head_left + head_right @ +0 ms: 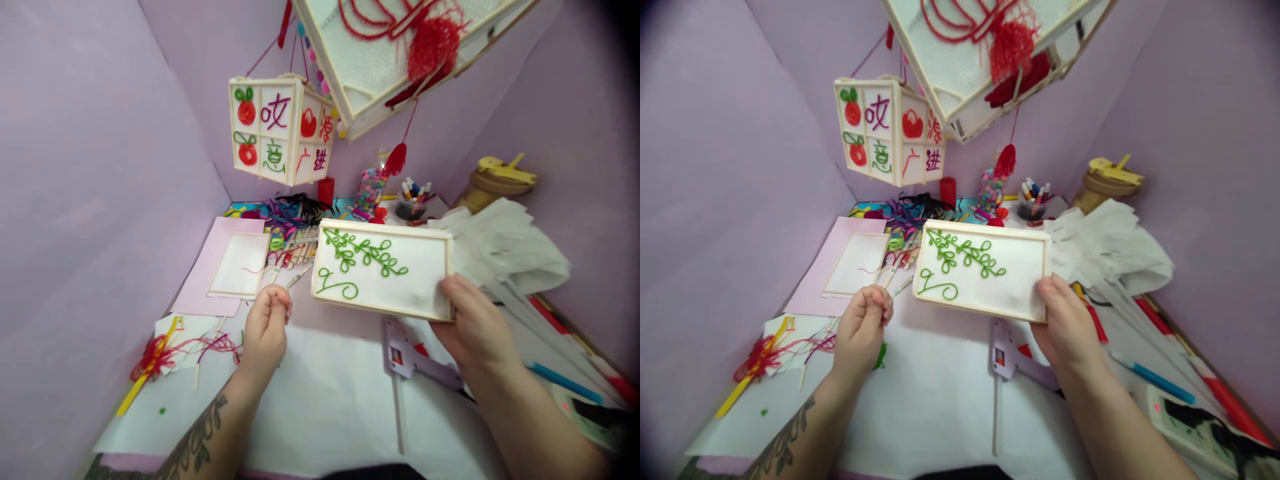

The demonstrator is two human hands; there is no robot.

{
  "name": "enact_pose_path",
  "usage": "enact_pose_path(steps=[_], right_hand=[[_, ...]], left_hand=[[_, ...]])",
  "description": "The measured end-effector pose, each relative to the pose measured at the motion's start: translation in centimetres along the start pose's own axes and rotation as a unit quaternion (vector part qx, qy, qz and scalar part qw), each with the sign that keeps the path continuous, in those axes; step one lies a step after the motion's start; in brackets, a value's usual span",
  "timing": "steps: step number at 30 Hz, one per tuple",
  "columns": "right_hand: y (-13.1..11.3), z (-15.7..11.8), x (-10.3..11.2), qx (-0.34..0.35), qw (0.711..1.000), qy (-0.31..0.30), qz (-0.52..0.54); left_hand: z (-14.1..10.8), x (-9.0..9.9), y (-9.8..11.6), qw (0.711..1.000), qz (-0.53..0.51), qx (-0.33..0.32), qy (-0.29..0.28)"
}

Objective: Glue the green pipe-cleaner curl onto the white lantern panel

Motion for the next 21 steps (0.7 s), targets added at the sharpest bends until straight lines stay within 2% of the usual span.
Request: enact_pose_path(steps=[4,11,14,18,21], right_hand=[[0.2,0.1,0.5,0.0,1.0,0.014,0.006],[0.3,0.1,0.4,-0.004,1.0,0.021,-0.002],[0.7,0.3,0.6,-0.014,0.999,0.028,-0.008],[1.0,0.1,0.7,-0.02,0.999,0.026,-0.016],[0.9,-0.5,0.6,-0.016,0.999,0.034,-0.019]], left_hand=[[-0.4,-0.7,-1.1,0.996,-0.061,0.057,-0.025],[-0.6,0.1,-0.8,0.992,0.078,0.093,-0.019],[-0.6,0.2,-0.7,0.99,0.097,0.102,-0.016],[-0.6,0.5,-1.1,0.989,0.106,0.1,0.023],[-0.3,0.7,-0.9,0.99,0.119,0.057,0.053]])
Point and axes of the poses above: each hand's wrist, its own z-axis towards the middle knuckle, its own x-axis out of the back of the hand, y = z × x, the point moved 9 cm from there along z, towards the middle knuckle, and after that the axes turned 4 degrees about z, right-handed, at the moved point
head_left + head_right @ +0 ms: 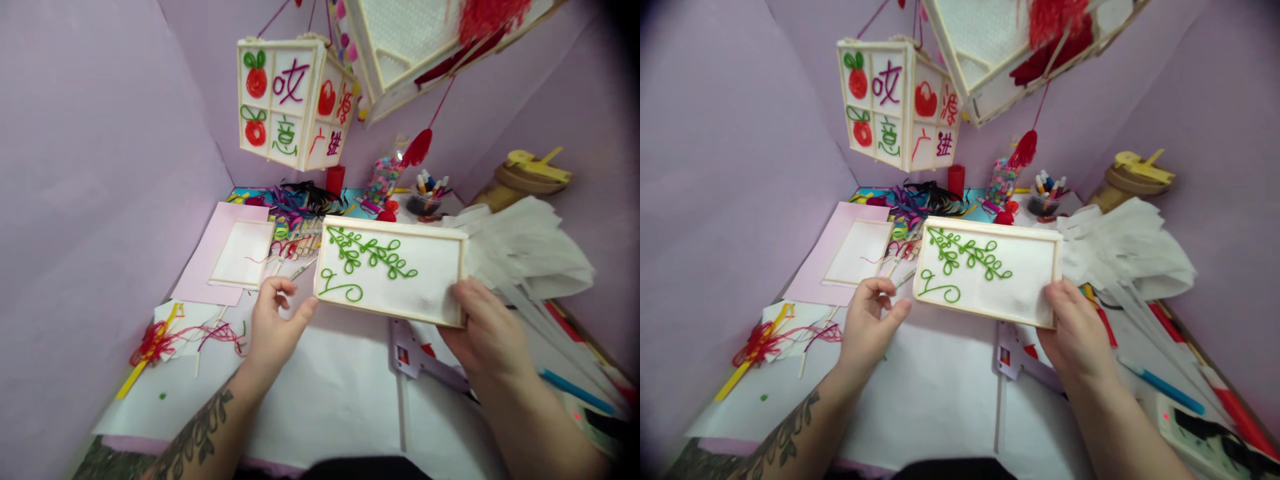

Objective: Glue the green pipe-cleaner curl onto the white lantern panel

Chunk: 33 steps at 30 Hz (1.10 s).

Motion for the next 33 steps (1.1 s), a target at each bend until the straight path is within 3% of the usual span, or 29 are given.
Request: enact_pose_path(steps=[4,6,19,28,33], right_hand=[[-0.7,-1.2,-0.5,0.022,1.0,-0.008,-0.003],[-0.9,-1.6,-0.8,0.031,0.999,-0.016,-0.002],[-0.5,-1.9,-0.9,0.027,0.999,-0.031,-0.01],[-0.6,-1.6,-0.7,0.025,1.0,-0.01,-0.004],[-0.7,-1.4,-1.0,0.016,1.0,-0.018,-0.01]], left_hand=[[0.1,-2.0,0.2,0.995,0.024,-0.024,-0.095],[0.1,-2.3,0.3,0.992,0.046,-0.027,-0.111],[0.2,-2.3,0.4,0.993,0.089,-0.026,-0.075],[0.4,-2.1,0.3,0.993,0.055,-0.036,-0.098],[0.3,-0.4,-0.5,0.999,-0.037,0.002,-0.015]])
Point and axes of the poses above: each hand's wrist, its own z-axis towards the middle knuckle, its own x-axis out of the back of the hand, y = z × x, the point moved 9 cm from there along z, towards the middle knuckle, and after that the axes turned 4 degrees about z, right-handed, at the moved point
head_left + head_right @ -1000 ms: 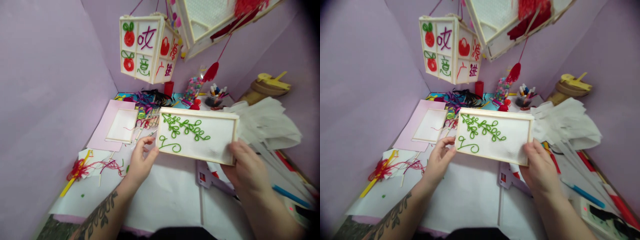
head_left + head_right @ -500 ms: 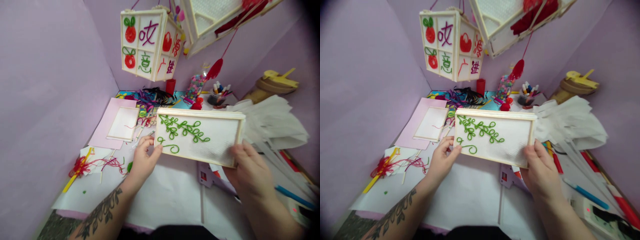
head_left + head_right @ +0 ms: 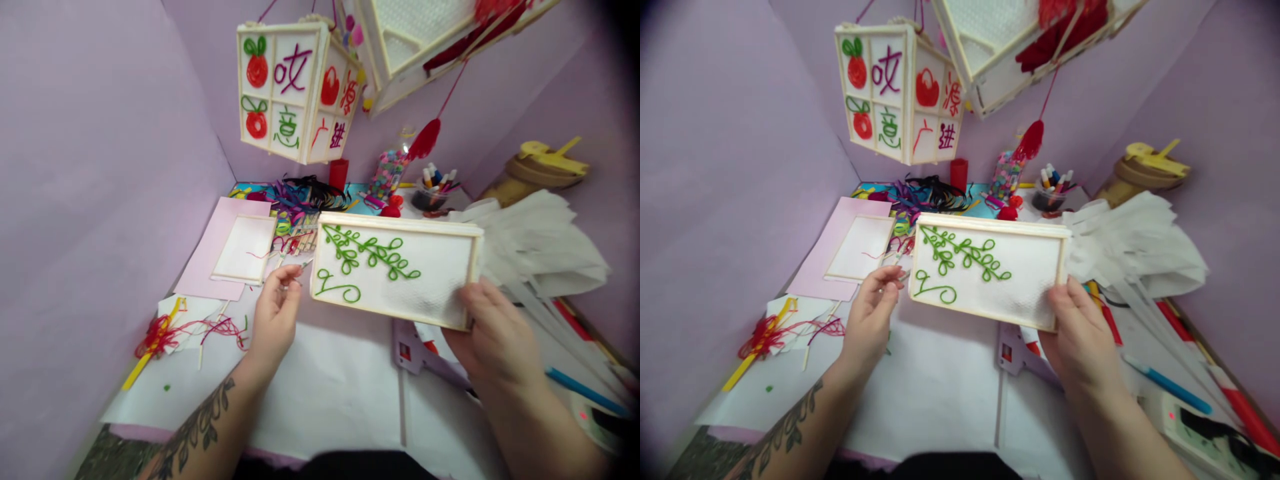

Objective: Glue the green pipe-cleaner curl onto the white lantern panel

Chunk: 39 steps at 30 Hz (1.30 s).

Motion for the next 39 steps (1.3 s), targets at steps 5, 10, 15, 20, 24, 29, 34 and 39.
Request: enact_pose_path(steps=[5,10,15,20,24,29,34,39], right_hand=[[-0.3,0.1,0.0,0.015,1.0,-0.012,-0.002],[-0.2,0.2,0.0,0.0,1.0,0.003,0.005],[0.0,0.3,-0.1,-0.004,1.0,0.005,0.02],[0.0,0.3,0.0,0.002,1.0,-0.005,0.004],[0.3,0.4,0.1,-0.011,1.0,-0.002,0.01],[0.3,0.4,0.4,-0.02,1.0,-0.003,-0.003],[1.1,0.4,-0.2,-0.093,0.994,-0.051,-0.04],[1.1,1.2,-0.7,-0.11,0.986,-0.074,-0.102]], left_hand=[[0.0,1.0,-0.2,0.999,-0.028,-0.007,0.045],[0.1,0.6,-0.4,0.997,-0.07,0.017,0.034],[0.2,0.6,0.2,0.992,-0.117,-0.016,0.044],[0.1,0.6,0.5,0.992,-0.118,-0.033,0.036],[0.1,0.4,-0.4,0.993,-0.115,-0.003,0.021],[0.1,-0.8,-0.8,0.989,-0.139,0.028,-0.047],[-1.5,-4.5,0.1,0.926,-0.279,0.121,-0.224],[-2.6,-5.3,-0.2,0.881,-0.344,0.223,-0.235]])
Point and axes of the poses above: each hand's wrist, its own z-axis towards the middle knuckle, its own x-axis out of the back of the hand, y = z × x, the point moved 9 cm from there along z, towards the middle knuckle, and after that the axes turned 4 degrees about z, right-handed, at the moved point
